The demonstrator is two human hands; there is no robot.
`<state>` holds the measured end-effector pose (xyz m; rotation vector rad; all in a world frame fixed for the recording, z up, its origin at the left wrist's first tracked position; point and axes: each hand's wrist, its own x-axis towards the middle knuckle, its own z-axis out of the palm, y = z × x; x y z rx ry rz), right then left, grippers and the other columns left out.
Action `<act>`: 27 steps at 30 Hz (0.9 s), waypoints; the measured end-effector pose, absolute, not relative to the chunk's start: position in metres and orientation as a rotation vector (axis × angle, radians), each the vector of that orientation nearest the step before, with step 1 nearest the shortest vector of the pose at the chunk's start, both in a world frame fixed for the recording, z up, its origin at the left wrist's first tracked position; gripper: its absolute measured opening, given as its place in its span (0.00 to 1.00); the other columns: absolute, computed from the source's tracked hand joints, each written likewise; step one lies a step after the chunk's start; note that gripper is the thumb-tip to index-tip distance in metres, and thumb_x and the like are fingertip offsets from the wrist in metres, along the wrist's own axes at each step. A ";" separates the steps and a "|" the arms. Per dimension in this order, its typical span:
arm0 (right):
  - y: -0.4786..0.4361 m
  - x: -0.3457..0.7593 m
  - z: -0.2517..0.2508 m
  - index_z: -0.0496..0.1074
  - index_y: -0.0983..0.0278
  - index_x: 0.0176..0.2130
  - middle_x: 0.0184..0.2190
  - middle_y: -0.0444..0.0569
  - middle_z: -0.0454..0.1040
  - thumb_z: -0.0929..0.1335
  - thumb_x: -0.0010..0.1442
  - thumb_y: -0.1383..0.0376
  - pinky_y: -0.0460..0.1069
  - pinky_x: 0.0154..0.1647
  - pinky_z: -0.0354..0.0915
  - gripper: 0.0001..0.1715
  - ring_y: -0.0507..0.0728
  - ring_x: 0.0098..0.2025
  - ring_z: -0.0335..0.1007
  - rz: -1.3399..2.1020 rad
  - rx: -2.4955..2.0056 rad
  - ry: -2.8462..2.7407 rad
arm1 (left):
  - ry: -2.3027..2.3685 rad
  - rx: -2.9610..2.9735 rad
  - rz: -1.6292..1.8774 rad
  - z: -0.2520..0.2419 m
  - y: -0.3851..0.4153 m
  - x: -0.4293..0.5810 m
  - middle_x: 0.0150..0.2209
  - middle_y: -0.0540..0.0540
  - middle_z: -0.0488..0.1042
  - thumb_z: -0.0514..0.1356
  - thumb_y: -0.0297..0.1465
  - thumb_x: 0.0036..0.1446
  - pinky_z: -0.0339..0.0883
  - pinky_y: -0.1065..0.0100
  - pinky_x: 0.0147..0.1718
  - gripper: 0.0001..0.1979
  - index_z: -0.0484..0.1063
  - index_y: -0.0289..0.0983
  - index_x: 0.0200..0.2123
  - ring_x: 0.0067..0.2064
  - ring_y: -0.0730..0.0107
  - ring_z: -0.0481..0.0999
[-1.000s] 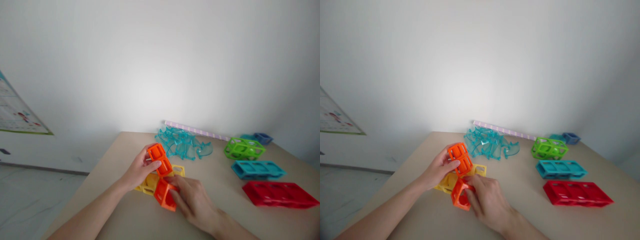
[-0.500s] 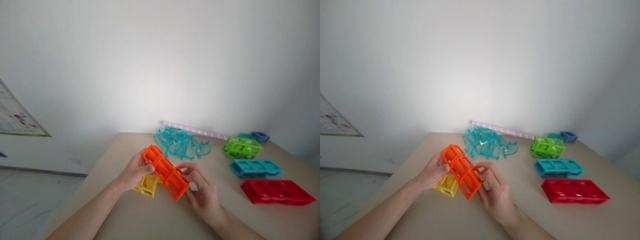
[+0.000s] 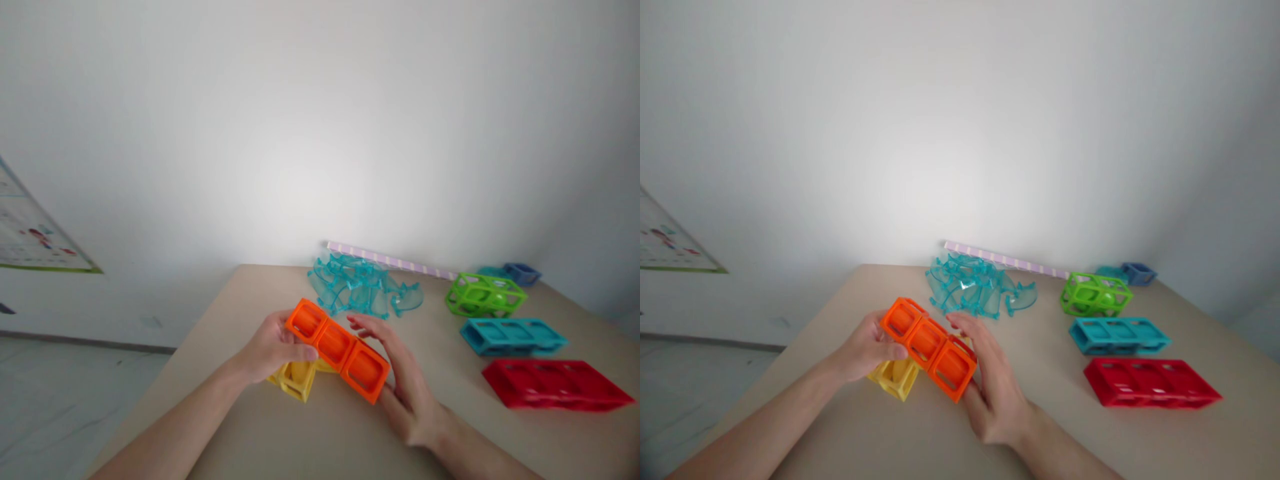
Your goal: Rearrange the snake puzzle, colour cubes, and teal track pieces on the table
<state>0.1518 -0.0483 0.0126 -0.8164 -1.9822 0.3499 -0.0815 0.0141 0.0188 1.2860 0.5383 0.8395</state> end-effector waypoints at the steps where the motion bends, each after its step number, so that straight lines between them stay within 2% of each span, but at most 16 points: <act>1: -0.050 0.152 0.013 0.48 0.62 0.64 0.61 0.58 0.59 0.62 0.51 0.72 0.62 0.57 0.62 0.42 0.66 0.60 0.59 0.381 -0.777 -2.015 | 0.544 1.288 0.834 0.018 0.014 -0.081 0.38 0.42 0.79 0.71 0.28 0.43 0.70 0.62 0.41 0.18 0.76 0.33 0.40 0.40 0.60 0.78; 4: -0.053 0.154 0.012 0.45 0.62 0.65 0.62 0.58 0.56 0.63 0.48 0.72 0.62 0.60 0.60 0.47 0.66 0.62 0.56 0.441 -0.727 -2.046 | 0.551 1.296 0.825 0.017 0.015 -0.081 0.38 0.42 0.80 0.71 0.30 0.45 0.70 0.61 0.43 0.16 0.77 0.33 0.39 0.41 0.58 0.78; 8: -0.052 0.152 0.000 0.48 0.62 0.63 0.60 0.58 0.59 0.66 0.51 0.71 0.62 0.62 0.57 0.44 0.66 0.63 0.56 0.366 -0.832 -1.958 | 0.531 1.273 0.855 0.016 0.016 -0.080 0.42 0.40 0.79 0.68 0.37 0.50 0.68 0.56 0.48 0.19 0.76 0.33 0.44 0.46 0.54 0.77; 12: -0.047 0.146 -0.008 0.57 0.59 0.58 0.51 0.54 0.69 0.71 0.54 0.65 0.56 0.53 0.67 0.34 0.62 0.52 0.69 0.455 -1.011 -1.772 | 0.449 1.274 0.809 0.016 0.014 -0.079 0.48 0.37 0.76 0.62 0.40 0.56 0.68 0.54 0.49 0.22 0.72 0.35 0.52 0.50 0.53 0.75; 15: -0.044 0.142 -0.006 0.63 0.58 0.53 0.46 0.50 0.73 0.72 0.55 0.63 0.50 0.46 0.71 0.27 0.58 0.45 0.74 0.498 -1.063 -1.698 | 0.402 1.294 0.802 0.016 0.013 -0.079 0.49 0.37 0.74 0.58 0.42 0.60 0.68 0.55 0.48 0.21 0.71 0.37 0.53 0.51 0.53 0.74; 21: -0.045 0.143 0.001 0.68 0.59 0.49 0.42 0.48 0.76 0.72 0.54 0.63 0.49 0.41 0.72 0.22 0.57 0.39 0.75 0.482 -1.056 -1.682 | 0.496 1.424 0.927 0.013 0.015 -0.080 0.49 0.38 0.74 0.57 0.44 0.59 0.64 0.57 0.52 0.20 0.77 0.35 0.43 0.53 0.53 0.71; 24: -0.046 0.143 0.003 0.68 0.61 0.47 0.39 0.48 0.77 0.71 0.55 0.62 0.49 0.38 0.73 0.20 0.57 0.36 0.76 0.471 -1.083 -1.681 | 0.504 1.454 0.935 0.016 0.015 -0.079 0.49 0.37 0.73 0.58 0.46 0.57 0.65 0.60 0.49 0.21 0.79 0.34 0.37 0.51 0.54 0.72; 27: -0.047 0.144 0.006 0.68 0.61 0.47 0.39 0.48 0.76 0.71 0.55 0.63 0.49 0.38 0.72 0.19 0.56 0.36 0.76 0.353 -1.054 -1.728 | 0.548 1.505 0.922 0.020 0.013 -0.078 0.49 0.38 0.72 0.58 0.45 0.58 0.66 0.64 0.44 0.21 0.79 0.32 0.32 0.46 0.58 0.73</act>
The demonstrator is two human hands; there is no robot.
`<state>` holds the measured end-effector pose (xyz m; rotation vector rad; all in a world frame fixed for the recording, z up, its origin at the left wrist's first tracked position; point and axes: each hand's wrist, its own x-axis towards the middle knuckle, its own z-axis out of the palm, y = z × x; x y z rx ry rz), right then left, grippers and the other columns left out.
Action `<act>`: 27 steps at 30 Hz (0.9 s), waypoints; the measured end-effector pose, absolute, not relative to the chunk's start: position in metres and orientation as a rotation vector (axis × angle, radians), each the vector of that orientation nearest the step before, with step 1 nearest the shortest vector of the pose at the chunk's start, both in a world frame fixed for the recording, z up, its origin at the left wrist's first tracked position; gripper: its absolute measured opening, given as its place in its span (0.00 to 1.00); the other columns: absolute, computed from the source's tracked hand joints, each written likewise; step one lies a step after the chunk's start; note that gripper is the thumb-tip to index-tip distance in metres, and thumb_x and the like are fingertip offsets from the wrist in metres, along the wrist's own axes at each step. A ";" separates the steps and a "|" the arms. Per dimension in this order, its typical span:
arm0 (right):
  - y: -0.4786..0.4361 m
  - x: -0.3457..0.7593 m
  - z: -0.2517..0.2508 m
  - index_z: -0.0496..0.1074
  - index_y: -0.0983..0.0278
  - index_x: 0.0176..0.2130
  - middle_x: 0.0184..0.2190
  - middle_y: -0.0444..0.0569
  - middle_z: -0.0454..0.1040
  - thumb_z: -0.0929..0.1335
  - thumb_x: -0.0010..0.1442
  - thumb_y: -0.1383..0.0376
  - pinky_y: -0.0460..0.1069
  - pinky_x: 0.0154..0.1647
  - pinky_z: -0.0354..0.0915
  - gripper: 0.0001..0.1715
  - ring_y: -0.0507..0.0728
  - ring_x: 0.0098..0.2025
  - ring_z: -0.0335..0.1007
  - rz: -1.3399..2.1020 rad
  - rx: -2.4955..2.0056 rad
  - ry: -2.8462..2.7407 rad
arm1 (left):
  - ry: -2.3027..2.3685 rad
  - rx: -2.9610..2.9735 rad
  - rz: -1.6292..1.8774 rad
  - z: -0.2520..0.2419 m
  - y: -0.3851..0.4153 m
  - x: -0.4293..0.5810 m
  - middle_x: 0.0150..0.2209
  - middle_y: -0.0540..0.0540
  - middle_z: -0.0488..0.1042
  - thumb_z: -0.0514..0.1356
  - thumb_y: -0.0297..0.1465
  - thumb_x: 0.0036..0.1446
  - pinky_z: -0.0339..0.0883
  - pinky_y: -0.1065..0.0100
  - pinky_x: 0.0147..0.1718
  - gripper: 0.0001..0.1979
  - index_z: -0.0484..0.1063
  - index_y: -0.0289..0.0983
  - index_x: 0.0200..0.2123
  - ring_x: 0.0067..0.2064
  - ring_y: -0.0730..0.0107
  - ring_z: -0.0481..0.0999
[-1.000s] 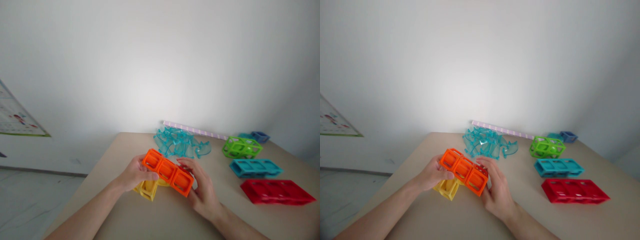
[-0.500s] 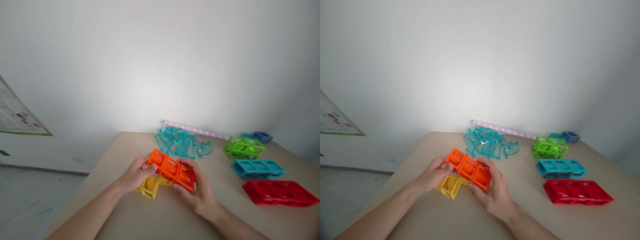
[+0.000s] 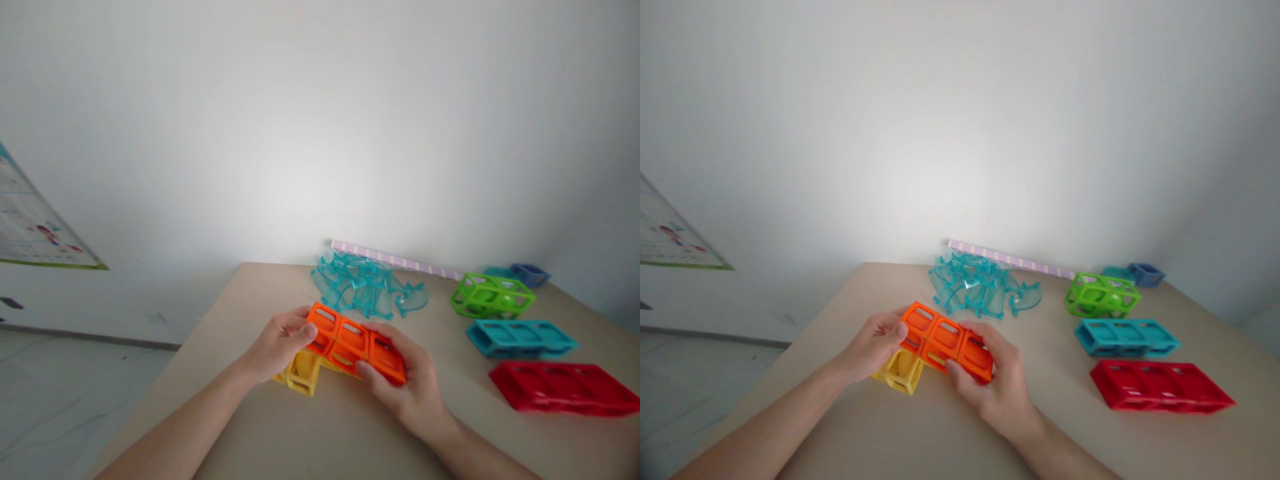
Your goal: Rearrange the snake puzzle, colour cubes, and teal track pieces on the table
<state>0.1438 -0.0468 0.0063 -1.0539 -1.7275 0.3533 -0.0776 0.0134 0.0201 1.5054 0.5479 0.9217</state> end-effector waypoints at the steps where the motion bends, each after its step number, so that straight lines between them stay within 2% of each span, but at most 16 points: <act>1: -0.047 0.145 0.008 0.67 0.61 0.48 0.39 0.49 0.76 0.71 0.54 0.64 0.49 0.38 0.72 0.20 0.57 0.37 0.75 0.295 -1.031 -1.759 | 0.581 1.526 0.915 0.021 0.012 -0.077 0.47 0.38 0.72 0.57 0.45 0.59 0.66 0.66 0.42 0.21 0.79 0.32 0.31 0.44 0.61 0.73; 3: -0.047 0.148 0.012 0.66 0.62 0.49 0.41 0.51 0.75 0.71 0.54 0.66 0.50 0.41 0.72 0.23 0.58 0.40 0.74 0.154 -0.981 -1.831 | 0.665 1.559 0.893 0.023 0.011 -0.077 0.40 0.41 0.74 0.56 0.44 0.60 0.65 0.71 0.33 0.21 0.77 0.31 0.30 0.36 0.67 0.72; 5: -0.046 0.151 0.015 0.65 0.64 0.51 0.43 0.54 0.74 0.71 0.53 0.67 0.52 0.45 0.71 0.26 0.59 0.43 0.73 0.015 -0.926 -1.890 | 0.744 1.572 0.870 0.022 0.010 -0.077 0.30 0.45 0.72 0.55 0.44 0.61 0.59 0.74 0.26 0.22 0.75 0.31 0.28 0.28 0.74 0.68; 8: -0.046 0.153 0.017 0.64 0.66 0.53 0.44 0.56 0.73 0.71 0.52 0.69 0.54 0.47 0.70 0.28 0.61 0.46 0.71 -0.068 -0.821 -1.981 | 0.774 1.507 0.864 0.017 0.012 -0.077 0.22 0.50 0.67 0.54 0.46 0.60 0.54 0.74 0.23 0.24 0.72 0.31 0.24 0.23 0.77 0.62; 14: -0.047 0.148 0.017 0.63 0.68 0.54 0.44 0.58 0.72 0.71 0.51 0.72 0.56 0.47 0.70 0.30 0.62 0.47 0.70 -0.067 -0.733 -2.027 | 0.753 1.400 0.890 0.012 0.013 -0.075 0.26 0.46 0.73 0.53 0.46 0.61 0.62 0.70 0.29 0.24 0.74 0.31 0.27 0.28 0.70 0.70; 20: -0.049 0.143 0.017 0.63 0.69 0.54 0.44 0.59 0.72 0.71 0.51 0.72 0.57 0.47 0.70 0.31 0.62 0.48 0.69 -0.062 -0.730 -2.017 | 0.754 1.408 0.909 0.017 0.009 -0.072 0.32 0.42 0.78 0.53 0.45 0.62 0.67 0.66 0.37 0.23 0.78 0.31 0.37 0.34 0.64 0.75; 27: -0.050 0.146 0.014 0.62 0.70 0.56 0.46 0.60 0.71 0.71 0.52 0.71 0.58 0.48 0.69 0.33 0.63 0.49 0.69 -0.109 -0.721 -2.075 | 0.771 1.344 0.933 0.018 0.008 -0.070 0.31 0.42 0.78 0.54 0.46 0.61 0.68 0.63 0.37 0.23 0.78 0.31 0.33 0.34 0.62 0.76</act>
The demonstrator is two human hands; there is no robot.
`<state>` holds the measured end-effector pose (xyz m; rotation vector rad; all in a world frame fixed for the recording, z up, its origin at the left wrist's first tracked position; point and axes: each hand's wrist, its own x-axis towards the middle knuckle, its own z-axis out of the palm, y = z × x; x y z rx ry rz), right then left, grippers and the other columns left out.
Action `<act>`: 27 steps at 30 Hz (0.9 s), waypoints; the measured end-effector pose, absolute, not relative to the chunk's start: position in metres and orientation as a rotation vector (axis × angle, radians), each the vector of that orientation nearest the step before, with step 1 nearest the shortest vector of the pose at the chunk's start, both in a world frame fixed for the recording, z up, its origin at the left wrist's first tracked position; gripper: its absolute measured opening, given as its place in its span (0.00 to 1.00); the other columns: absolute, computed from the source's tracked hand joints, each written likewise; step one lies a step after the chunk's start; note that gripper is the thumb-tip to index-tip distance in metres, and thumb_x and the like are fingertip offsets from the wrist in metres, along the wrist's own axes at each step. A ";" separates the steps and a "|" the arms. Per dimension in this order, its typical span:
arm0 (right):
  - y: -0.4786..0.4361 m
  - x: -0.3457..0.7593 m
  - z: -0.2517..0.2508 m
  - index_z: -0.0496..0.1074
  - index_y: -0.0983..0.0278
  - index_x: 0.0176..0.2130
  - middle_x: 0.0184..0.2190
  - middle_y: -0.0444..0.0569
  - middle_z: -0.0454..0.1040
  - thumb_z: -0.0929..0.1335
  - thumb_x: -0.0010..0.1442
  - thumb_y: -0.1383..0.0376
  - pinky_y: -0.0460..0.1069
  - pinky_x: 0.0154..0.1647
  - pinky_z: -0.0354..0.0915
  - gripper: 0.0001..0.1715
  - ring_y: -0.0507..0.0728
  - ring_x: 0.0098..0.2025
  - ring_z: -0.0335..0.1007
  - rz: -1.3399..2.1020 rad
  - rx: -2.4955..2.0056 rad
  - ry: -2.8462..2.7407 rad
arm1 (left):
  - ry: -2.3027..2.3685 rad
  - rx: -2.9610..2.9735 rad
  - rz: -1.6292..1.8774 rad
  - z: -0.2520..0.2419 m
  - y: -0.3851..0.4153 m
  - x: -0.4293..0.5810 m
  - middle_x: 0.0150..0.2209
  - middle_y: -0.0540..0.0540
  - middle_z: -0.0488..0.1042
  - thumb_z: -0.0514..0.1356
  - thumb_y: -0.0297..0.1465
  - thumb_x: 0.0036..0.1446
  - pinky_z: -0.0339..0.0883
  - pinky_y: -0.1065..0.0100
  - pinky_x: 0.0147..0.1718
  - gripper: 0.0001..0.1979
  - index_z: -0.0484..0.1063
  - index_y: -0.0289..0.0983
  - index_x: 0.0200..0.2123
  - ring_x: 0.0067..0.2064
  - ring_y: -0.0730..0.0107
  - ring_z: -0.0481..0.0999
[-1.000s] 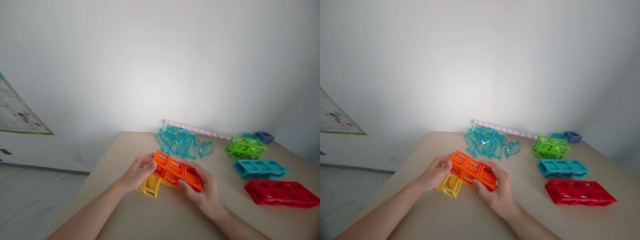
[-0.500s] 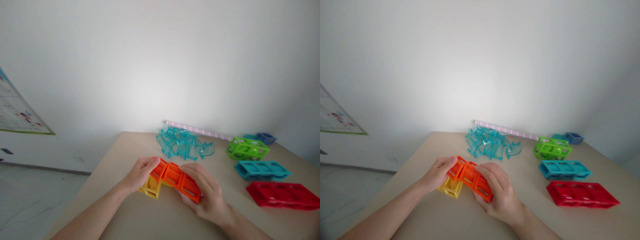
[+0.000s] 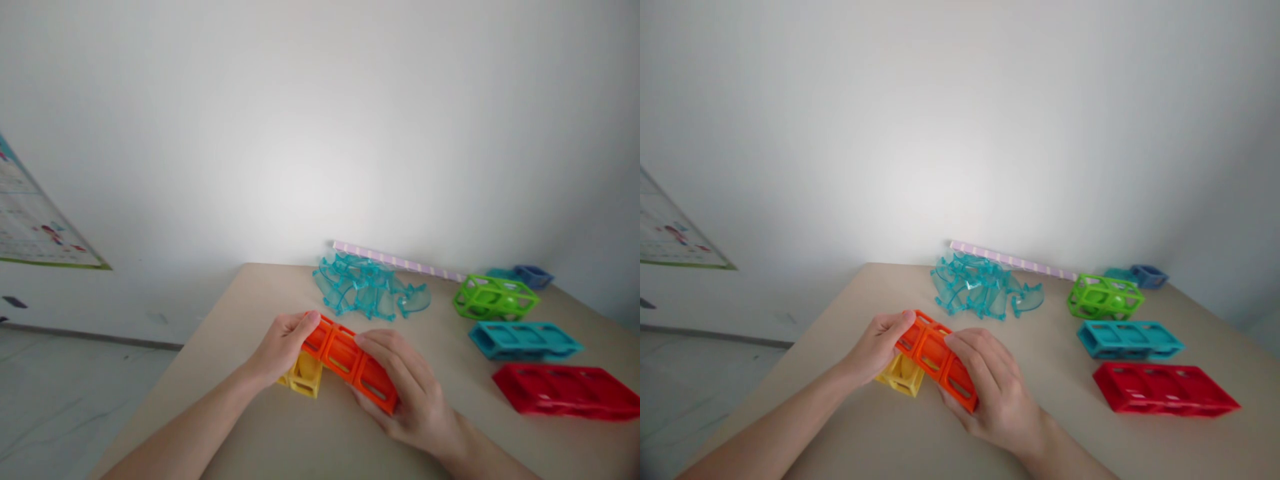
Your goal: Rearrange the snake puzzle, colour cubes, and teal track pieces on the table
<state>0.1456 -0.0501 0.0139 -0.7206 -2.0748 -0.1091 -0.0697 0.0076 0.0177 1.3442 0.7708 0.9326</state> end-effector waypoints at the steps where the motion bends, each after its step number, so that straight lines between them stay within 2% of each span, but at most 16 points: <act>1: -0.050 0.146 0.014 0.62 0.69 0.56 0.46 0.60 0.71 0.71 0.52 0.70 0.58 0.49 0.69 0.33 0.63 0.49 0.69 -0.119 -0.725 -2.085 | 0.777 1.342 0.933 0.017 0.007 -0.070 0.31 0.42 0.78 0.54 0.46 0.61 0.68 0.63 0.37 0.24 0.78 0.31 0.33 0.34 0.62 0.76; 5: -0.049 0.145 0.016 0.61 0.67 0.57 0.47 0.59 0.72 0.71 0.53 0.70 0.58 0.49 0.69 0.33 0.63 0.50 0.69 -0.127 -0.745 -2.093 | 0.737 1.318 0.951 0.016 0.008 -0.072 0.31 0.43 0.78 0.55 0.46 0.60 0.68 0.63 0.38 0.23 0.77 0.31 0.34 0.34 0.63 0.76; 9: -0.050 0.146 0.019 0.63 0.67 0.55 0.45 0.58 0.73 0.71 0.53 0.68 0.59 0.48 0.67 0.32 0.64 0.48 0.69 -0.194 -0.772 -2.088 | 0.705 1.352 0.878 0.016 0.009 -0.077 0.33 0.44 0.77 0.66 0.40 0.51 0.68 0.68 0.33 0.17 0.76 0.31 0.37 0.33 0.66 0.75; 11: -0.050 0.146 0.020 0.63 0.68 0.56 0.45 0.59 0.73 0.71 0.53 0.67 0.61 0.48 0.65 0.32 0.64 0.47 0.69 -0.270 -0.805 -2.113 | 0.725 1.367 0.848 0.018 0.009 -0.078 0.35 0.43 0.77 0.68 0.37 0.49 0.68 0.67 0.35 0.17 0.76 0.31 0.39 0.35 0.66 0.75; 16: -0.059 0.139 0.031 0.63 0.68 0.55 0.45 0.57 0.75 0.69 0.54 0.69 0.63 0.51 0.61 0.30 0.63 0.45 0.71 -0.424 -0.941 -2.149 | 0.682 1.404 0.850 0.022 0.008 -0.078 0.39 0.43 0.75 0.67 0.38 0.50 0.68 0.67 0.38 0.18 0.75 0.33 0.42 0.38 0.65 0.75; 18: -0.069 0.144 0.038 0.65 0.67 0.53 0.44 0.56 0.75 0.69 0.53 0.69 0.64 0.52 0.60 0.27 0.62 0.43 0.71 -0.438 -1.032 -2.108 | 0.572 1.447 0.846 0.022 0.009 -0.078 0.42 0.41 0.73 0.65 0.42 0.52 0.68 0.66 0.40 0.18 0.77 0.33 0.37 0.41 0.63 0.74; 20: -0.086 0.160 0.044 0.66 0.65 0.50 0.43 0.54 0.76 0.69 0.51 0.68 0.65 0.53 0.59 0.25 0.63 0.42 0.72 -0.434 -1.143 -2.054 | 0.469 1.443 0.884 0.020 0.011 -0.079 0.45 0.39 0.70 0.59 0.46 0.56 0.67 0.63 0.44 0.21 0.78 0.31 0.30 0.44 0.59 0.73; 22: -0.107 0.192 0.044 0.66 0.63 0.49 0.43 0.54 0.75 0.69 0.50 0.66 0.67 0.55 0.58 0.25 0.65 0.43 0.72 -0.419 -1.251 -2.075 | 0.456 1.415 0.930 0.017 0.013 -0.079 0.45 0.38 0.69 0.56 0.44 0.59 0.66 0.60 0.47 0.23 0.77 0.31 0.27 0.45 0.58 0.73; 25: -0.140 0.260 0.033 0.67 0.58 0.51 0.47 0.54 0.74 0.69 0.51 0.61 0.66 0.49 0.65 0.27 0.70 0.48 0.71 -0.436 -1.393 -2.225 | 0.498 1.438 0.940 0.014 0.014 -0.079 0.44 0.38 0.70 0.56 0.39 0.60 0.65 0.60 0.47 0.18 0.77 0.32 0.28 0.45 0.58 0.72; 27: -0.158 0.307 0.022 0.66 0.56 0.53 0.48 0.52 0.74 0.69 0.51 0.62 0.64 0.45 0.69 0.29 0.70 0.48 0.72 -0.440 -1.458 -2.306 | 0.514 1.472 0.927 0.013 0.014 -0.080 0.44 0.38 0.70 0.57 0.37 0.60 0.65 0.61 0.47 0.16 0.77 0.32 0.28 0.46 0.58 0.71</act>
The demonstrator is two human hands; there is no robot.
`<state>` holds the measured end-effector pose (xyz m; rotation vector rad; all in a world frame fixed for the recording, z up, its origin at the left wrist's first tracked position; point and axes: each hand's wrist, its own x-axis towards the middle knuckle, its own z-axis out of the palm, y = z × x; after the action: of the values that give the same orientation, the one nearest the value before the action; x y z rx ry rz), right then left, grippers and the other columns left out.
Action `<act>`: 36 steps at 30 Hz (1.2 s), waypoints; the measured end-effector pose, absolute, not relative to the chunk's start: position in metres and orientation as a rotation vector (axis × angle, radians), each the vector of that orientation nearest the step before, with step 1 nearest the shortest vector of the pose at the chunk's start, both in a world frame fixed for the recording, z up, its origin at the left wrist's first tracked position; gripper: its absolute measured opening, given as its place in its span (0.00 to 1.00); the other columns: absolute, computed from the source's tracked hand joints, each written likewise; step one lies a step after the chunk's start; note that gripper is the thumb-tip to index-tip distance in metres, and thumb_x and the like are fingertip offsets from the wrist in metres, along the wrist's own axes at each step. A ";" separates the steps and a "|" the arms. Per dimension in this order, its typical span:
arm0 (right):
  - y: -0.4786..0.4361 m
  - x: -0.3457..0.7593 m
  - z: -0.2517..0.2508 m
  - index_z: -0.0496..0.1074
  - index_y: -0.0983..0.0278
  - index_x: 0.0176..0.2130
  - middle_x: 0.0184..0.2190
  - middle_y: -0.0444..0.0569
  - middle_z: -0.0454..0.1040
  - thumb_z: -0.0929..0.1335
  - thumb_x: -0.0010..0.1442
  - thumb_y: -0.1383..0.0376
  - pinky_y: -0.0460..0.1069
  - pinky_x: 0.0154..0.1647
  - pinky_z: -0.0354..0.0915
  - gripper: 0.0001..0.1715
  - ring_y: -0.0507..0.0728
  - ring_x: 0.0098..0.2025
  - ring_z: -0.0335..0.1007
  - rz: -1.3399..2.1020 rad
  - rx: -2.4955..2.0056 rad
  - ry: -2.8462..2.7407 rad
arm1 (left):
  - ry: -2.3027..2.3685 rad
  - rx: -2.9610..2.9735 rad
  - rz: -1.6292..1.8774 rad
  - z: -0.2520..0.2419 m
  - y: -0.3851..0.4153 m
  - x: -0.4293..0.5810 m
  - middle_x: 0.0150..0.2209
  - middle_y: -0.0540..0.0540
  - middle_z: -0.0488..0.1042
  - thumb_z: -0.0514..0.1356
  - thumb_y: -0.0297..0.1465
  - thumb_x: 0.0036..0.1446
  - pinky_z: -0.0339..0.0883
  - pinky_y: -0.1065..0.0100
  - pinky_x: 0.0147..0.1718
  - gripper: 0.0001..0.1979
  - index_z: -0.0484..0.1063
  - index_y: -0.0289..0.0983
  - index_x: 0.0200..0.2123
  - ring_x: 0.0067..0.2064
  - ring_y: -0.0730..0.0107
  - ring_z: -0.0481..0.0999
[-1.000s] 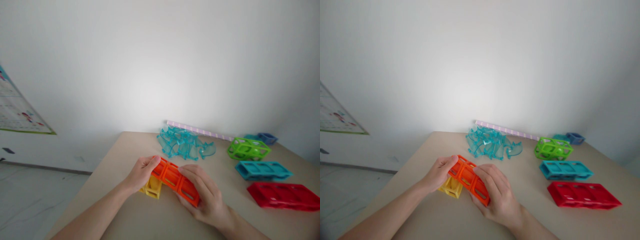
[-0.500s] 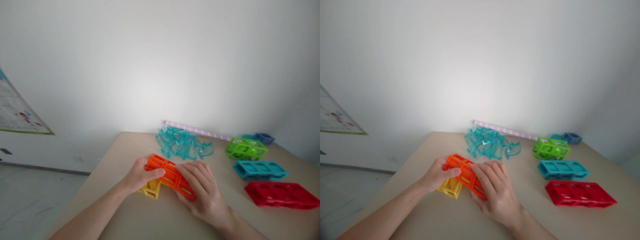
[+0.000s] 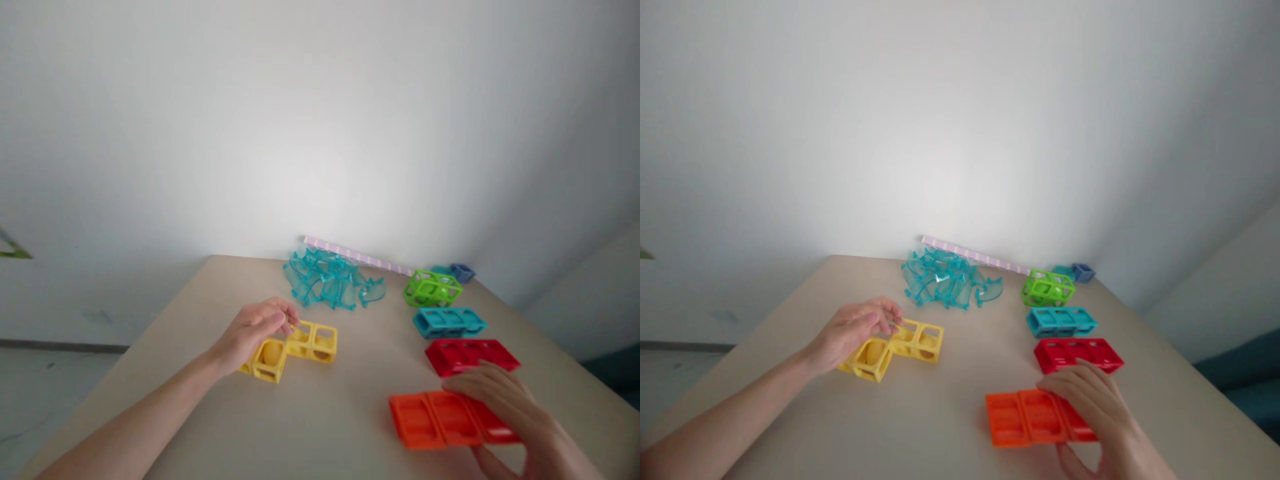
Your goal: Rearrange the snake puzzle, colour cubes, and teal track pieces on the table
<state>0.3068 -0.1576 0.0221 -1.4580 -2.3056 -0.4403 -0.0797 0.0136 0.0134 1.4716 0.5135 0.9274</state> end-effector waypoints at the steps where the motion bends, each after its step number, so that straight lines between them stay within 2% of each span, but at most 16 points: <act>1: -0.164 0.328 0.017 0.66 0.54 0.53 0.48 0.52 0.74 0.69 0.51 0.62 0.64 0.45 0.70 0.29 0.70 0.49 0.72 -0.449 -1.486 -2.319 | 0.522 1.480 0.918 0.013 0.014 -0.080 0.44 0.38 0.70 0.57 0.37 0.59 0.65 0.61 0.47 0.16 0.77 0.32 0.28 0.46 0.58 0.71; 3: -0.174 0.362 0.011 0.67 0.53 0.53 0.48 0.52 0.75 0.69 0.51 0.61 0.63 0.47 0.70 0.28 0.69 0.49 0.72 -0.435 -1.532 -2.346 | 0.534 1.479 0.902 0.014 0.013 -0.080 0.43 0.39 0.71 0.57 0.37 0.59 0.66 0.61 0.47 0.15 0.77 0.33 0.29 0.45 0.59 0.71; 5: -0.179 0.384 0.009 0.69 0.54 0.50 0.45 0.52 0.77 0.68 0.54 0.61 0.62 0.46 0.71 0.23 0.68 0.46 0.74 -0.401 -1.580 -2.298 | 0.524 1.478 0.896 0.015 0.013 -0.080 0.42 0.39 0.71 0.57 0.37 0.59 0.66 0.61 0.46 0.15 0.77 0.33 0.29 0.44 0.59 0.70; 8: -0.182 0.397 0.013 0.70 0.55 0.51 0.48 0.51 0.76 0.65 0.55 0.62 0.62 0.50 0.69 0.23 0.68 0.50 0.72 -0.326 -1.687 -2.233 | 0.495 1.487 0.898 0.016 0.013 -0.080 0.41 0.39 0.70 0.57 0.35 0.59 0.66 0.62 0.46 0.15 0.77 0.33 0.28 0.45 0.59 0.69; 11: -0.177 0.392 0.018 0.68 0.56 0.55 0.56 0.52 0.69 0.64 0.54 0.61 0.64 0.57 0.63 0.28 0.70 0.58 0.64 -0.260 -1.683 -2.232 | 0.485 1.486 0.898 0.016 0.013 -0.080 0.41 0.39 0.69 0.57 0.35 0.59 0.66 0.61 0.45 0.14 0.77 0.32 0.29 0.45 0.59 0.69; 14: -0.159 0.379 0.020 0.62 0.60 0.61 0.62 0.54 0.62 0.60 0.60 0.59 0.65 0.61 0.57 0.30 0.69 0.63 0.56 -0.323 -1.694 -2.194 | 0.485 1.490 0.902 0.016 0.013 -0.081 0.40 0.39 0.69 0.57 0.35 0.59 0.66 0.62 0.44 0.14 0.77 0.32 0.28 0.44 0.59 0.68; 18: -0.116 0.361 0.017 0.51 0.58 0.66 0.67 0.50 0.50 0.54 0.67 0.55 0.68 0.65 0.45 0.31 0.66 0.68 0.41 -0.331 -1.997 -2.206 | 0.502 1.493 0.900 0.018 0.011 -0.079 0.39 0.39 0.69 0.58 0.36 0.58 0.66 0.63 0.42 0.14 0.77 0.32 0.28 0.43 0.60 0.68; 20: -0.096 0.356 0.014 0.49 0.56 0.67 0.68 0.49 0.47 0.52 0.68 0.53 0.70 0.63 0.47 0.31 0.67 0.69 0.39 -0.274 -2.129 -2.216 | 0.502 1.493 0.893 0.019 0.011 -0.079 0.39 0.39 0.69 0.58 0.36 0.58 0.66 0.63 0.42 0.14 0.77 0.32 0.28 0.42 0.60 0.68; 26: -0.076 0.349 0.006 0.47 0.57 0.67 0.67 0.53 0.50 0.51 0.68 0.54 0.71 0.58 0.55 0.32 0.70 0.67 0.45 -0.303 -2.263 -2.152 | 0.486 1.500 0.878 0.019 0.011 -0.081 0.38 0.41 0.68 0.58 0.36 0.58 0.64 0.64 0.42 0.14 0.76 0.33 0.28 0.41 0.62 0.68; 32: -0.079 0.349 0.002 0.43 0.58 0.68 0.69 0.51 0.43 0.48 0.68 0.52 0.72 0.61 0.49 0.33 0.69 0.69 0.38 -0.269 -2.316 -2.149 | 0.493 1.525 0.862 0.018 0.012 -0.081 0.38 0.42 0.68 0.57 0.36 0.59 0.63 0.65 0.41 0.14 0.76 0.34 0.28 0.40 0.63 0.68; 36: -0.078 0.353 -0.004 0.42 0.62 0.68 0.69 0.54 0.39 0.47 0.68 0.53 0.73 0.61 0.45 0.35 0.70 0.69 0.31 -0.344 -2.324 -2.128 | 0.493 1.525 0.862 0.021 0.011 -0.080 0.37 0.42 0.68 0.57 0.37 0.59 0.63 0.65 0.41 0.14 0.76 0.34 0.28 0.40 0.63 0.68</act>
<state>0.3532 -0.0783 -0.0036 -2.3244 -2.1281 -0.3443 -0.0800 0.0107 0.0206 1.5246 0.4931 0.8624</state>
